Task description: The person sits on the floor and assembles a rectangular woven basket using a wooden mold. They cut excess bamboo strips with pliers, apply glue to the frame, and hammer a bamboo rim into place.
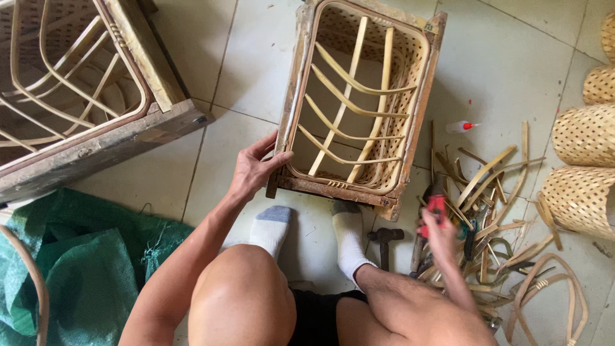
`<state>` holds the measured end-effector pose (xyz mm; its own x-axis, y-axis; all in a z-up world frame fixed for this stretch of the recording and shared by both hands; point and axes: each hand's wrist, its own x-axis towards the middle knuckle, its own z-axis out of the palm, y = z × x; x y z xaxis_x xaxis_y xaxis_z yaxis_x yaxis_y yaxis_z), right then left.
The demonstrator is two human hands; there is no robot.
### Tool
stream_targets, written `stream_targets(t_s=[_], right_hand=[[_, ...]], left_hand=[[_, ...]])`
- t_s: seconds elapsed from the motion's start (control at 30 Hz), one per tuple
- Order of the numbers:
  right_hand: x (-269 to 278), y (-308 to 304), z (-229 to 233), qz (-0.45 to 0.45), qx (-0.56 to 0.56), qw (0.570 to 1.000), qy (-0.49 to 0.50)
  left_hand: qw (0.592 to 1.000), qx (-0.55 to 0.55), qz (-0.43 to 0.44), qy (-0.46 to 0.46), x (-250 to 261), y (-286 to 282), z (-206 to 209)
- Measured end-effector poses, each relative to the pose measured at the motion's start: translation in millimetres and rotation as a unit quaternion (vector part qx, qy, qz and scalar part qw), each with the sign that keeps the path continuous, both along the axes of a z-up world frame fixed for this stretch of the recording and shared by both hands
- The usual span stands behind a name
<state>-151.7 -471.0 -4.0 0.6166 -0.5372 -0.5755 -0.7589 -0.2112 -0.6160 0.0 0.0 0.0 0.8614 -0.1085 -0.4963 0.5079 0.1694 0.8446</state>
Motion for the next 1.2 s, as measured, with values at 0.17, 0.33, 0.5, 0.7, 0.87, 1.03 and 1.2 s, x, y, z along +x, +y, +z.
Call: stream_targets(t_s=[0.17, 0.33, 0.5, 0.7, 0.87, 1.03, 1.2], right_hand=[[49, 43, 115, 0.359, 0.005, 0.922, -0.148], [127, 138, 161, 0.505, -0.022, 0.851, 0.138], [185, 210, 165, 0.576, -0.072, 0.758, 0.297], [203, 226, 161, 0.614, -0.068, 0.738, 0.273], [208, 232, 145, 0.632, -0.087, 0.707, 0.307], [200, 227, 135, 0.643, -0.081, 0.723, 0.239], [202, 229, 127, 0.649, -0.103, 0.688, 0.307]], left_hand=[[0.996, -0.051, -0.061, -0.029, -1, 19, 8], [0.995, -0.070, -0.066, -0.031, -3, 18, 9], [0.997, -0.074, -0.011, -0.010, -4, 6, 2], [0.999, -0.026, -0.017, -0.011, 2, 2, 3], [0.999, -0.039, -0.012, -0.011, 6, 3, 4], [0.999, -0.031, -0.019, 0.005, 4, 3, 5], [0.999, -0.019, -0.022, -0.029, 4, 4, 7]])
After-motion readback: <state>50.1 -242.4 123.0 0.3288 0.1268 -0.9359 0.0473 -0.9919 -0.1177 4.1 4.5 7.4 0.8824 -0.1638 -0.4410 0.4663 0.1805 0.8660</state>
